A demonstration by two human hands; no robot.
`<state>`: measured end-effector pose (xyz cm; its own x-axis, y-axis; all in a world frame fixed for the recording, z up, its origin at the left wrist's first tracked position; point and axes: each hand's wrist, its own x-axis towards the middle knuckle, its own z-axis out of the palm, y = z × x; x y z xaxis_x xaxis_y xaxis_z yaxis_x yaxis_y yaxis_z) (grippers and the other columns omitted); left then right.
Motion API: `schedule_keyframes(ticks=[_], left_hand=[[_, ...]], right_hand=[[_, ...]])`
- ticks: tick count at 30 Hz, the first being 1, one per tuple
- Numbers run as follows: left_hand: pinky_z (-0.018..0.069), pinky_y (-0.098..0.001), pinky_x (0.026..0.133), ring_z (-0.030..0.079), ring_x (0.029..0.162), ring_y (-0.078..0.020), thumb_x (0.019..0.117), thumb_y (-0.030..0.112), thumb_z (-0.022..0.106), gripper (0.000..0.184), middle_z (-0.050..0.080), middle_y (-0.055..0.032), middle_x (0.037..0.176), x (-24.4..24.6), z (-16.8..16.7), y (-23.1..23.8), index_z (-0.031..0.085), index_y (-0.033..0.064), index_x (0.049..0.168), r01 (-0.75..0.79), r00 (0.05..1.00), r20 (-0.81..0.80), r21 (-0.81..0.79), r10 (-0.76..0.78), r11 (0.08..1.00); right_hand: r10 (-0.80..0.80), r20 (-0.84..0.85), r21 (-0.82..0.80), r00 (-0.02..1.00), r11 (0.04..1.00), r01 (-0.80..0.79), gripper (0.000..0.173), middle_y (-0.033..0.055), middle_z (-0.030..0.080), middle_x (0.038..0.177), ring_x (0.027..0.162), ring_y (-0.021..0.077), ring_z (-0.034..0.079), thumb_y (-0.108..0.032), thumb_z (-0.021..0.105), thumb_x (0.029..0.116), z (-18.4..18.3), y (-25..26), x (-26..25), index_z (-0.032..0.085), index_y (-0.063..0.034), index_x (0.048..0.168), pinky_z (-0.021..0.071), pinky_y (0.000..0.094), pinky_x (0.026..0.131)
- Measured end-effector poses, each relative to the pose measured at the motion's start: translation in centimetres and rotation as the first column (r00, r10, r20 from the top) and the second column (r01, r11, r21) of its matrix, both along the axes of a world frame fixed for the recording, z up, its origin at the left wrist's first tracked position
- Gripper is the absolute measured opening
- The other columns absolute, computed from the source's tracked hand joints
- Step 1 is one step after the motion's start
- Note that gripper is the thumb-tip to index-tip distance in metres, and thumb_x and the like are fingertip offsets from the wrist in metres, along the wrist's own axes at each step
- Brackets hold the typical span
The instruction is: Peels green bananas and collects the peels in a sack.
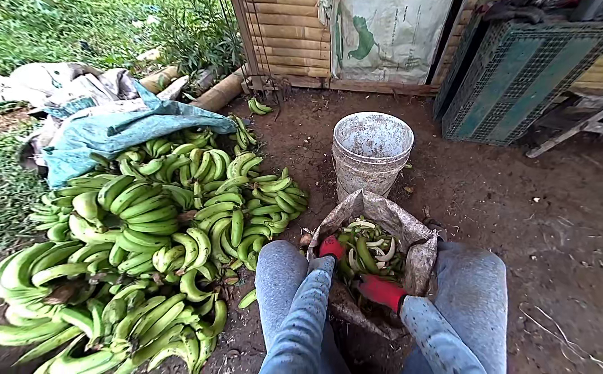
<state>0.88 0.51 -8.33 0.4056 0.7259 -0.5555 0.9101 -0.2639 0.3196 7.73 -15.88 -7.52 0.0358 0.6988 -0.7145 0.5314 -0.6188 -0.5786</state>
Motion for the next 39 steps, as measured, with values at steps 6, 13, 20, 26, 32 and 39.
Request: schedule_keyframes(ticks=[6,13,20,26,32,39], left_hand=[[0.0386,-0.0494,0.115,0.053,0.135,-0.0338,0.1092,0.033,0.047,0.048,0.056,-0.0252,0.142,-0.6,2.6,1.4,0.054,-0.0033,0.141,-0.263,0.843,0.454,-0.12,0.288,0.957],[0.0542,-0.0267,0.053,0.061,0.058,-0.0125,0.112,0.031,0.031,0.039,0.063,-0.005,0.072,-0.8,9.5,0.0,0.06,0.0064,0.105,0.101,0.147,0.699,-0.714,0.7,0.693],[0.0582,-0.0317,0.069,0.066,0.075,-0.0154,0.1123,0.025,0.033,0.037,0.068,-0.0093,0.092,-1.6,8.0,-1.4,0.06,0.0032,0.124,0.136,0.195,0.748,-0.661,0.634,0.738],[0.0562,-0.0349,0.087,0.065,0.099,-0.0161,0.1131,0.036,0.028,0.048,0.066,-0.013,0.116,-1.3,5.3,-2.0,0.053,0.0039,0.138,-0.144,0.2,0.811,-0.531,0.549,0.835],[0.0462,-0.0391,0.107,0.057,0.124,-0.022,0.1137,0.034,0.028,0.051,0.057,-0.0204,0.139,-1.7,5.7,-2.0,0.048,-0.0002,0.146,-0.305,0.359,0.819,-0.35,0.447,0.886],[0.0428,-0.036,0.113,0.055,0.13,-0.0196,0.1122,0.03,0.037,0.047,0.057,-0.0194,0.142,-1.4,6.4,-3.1,0.051,-0.0021,0.144,-0.211,0.399,0.859,-0.255,0.322,0.944]], right_hand=[[0.139,0.005,0.061,0.99,0.988,-0.139,0.052,0.0258,0.062,0.135,0.128,0.0397,0.058,-0.04,0.035,0.1119,3.1,0.3,0.8,0.056,-0.0025,0.142,0.0413,0.0615,0.109],[-0.173,0.108,0.691,0.979,0.721,0.051,0.038,0.0092,0.072,0.114,0.104,0.0173,0.069,-0.034,0.058,0.1024,12.0,0.3,7.1,0.065,-0.0091,0.131,0.0539,0.0399,0.097],[-0.175,0.371,0.591,0.912,0.802,-0.087,0.047,0.0201,0.058,0.14,0.126,0.0354,0.06,-0.027,0.056,0.1013,8.9,2.3,5.8,0.055,-0.0101,0.145,0.0477,0.0533,0.106],[-0.289,0.392,0.512,0.873,0.857,0.054,0.053,0.0252,0.05,0.149,0.132,0.0408,0.056,-0.028,0.051,0.1046,4.5,5.5,4.2,0.045,-0.0047,0.152,0.0452,0.0549,0.109],[-0.259,0.299,0.572,0.918,0.819,0.044,0.049,0.023,0.056,0.143,0.127,0.0372,0.06,-0.021,0.051,0.1028,4.5,5.6,3.7,0.048,-0.0068,0.15,0.0477,0.0527,0.107],[-0.484,0.152,0.616,0.862,0.729,0.3,0.046,0.0231,0.06,0.138,0.128,0.0352,0.06,-0.022,0.047,0.1066,4.3,5.6,5.1,0.049,-0.0033,0.148,0.0449,0.0507,0.112]])
